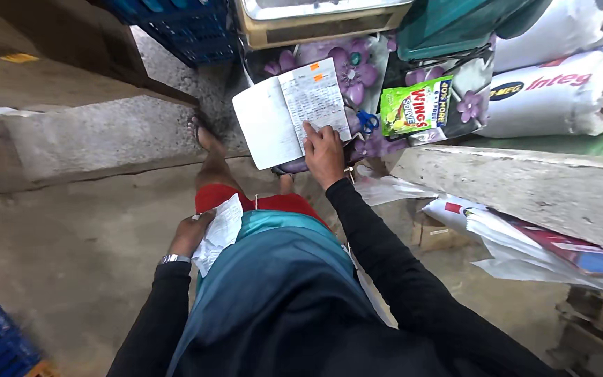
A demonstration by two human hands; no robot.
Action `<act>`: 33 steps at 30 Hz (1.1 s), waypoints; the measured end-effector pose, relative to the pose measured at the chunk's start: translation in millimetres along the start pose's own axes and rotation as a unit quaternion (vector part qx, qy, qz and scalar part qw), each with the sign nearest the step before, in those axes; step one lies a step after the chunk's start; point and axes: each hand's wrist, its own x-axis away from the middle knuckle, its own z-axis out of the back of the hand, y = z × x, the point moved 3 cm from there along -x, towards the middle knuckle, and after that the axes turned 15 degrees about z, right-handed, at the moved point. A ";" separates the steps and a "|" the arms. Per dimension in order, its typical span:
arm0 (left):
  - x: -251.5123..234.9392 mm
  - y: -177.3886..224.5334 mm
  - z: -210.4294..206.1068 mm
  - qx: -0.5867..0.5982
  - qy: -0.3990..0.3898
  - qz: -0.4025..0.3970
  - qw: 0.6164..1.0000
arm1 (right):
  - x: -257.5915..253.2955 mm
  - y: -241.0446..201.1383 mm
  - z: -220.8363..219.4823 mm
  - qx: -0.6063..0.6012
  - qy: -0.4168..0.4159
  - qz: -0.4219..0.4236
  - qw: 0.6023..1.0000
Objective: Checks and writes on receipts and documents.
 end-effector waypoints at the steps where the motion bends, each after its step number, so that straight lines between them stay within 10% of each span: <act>1: 0.3 1.7 1.8 0.000 -0.001 0.001 1.000 | -0.9 0.9 -2.5 0.008 -0.004 -0.003 1.000; 33: -4.6 19.4 17.6 -0.030 0.010 0.001 0.999 | 0.0 4.5 -2.1 0.076 -0.056 0.008 0.995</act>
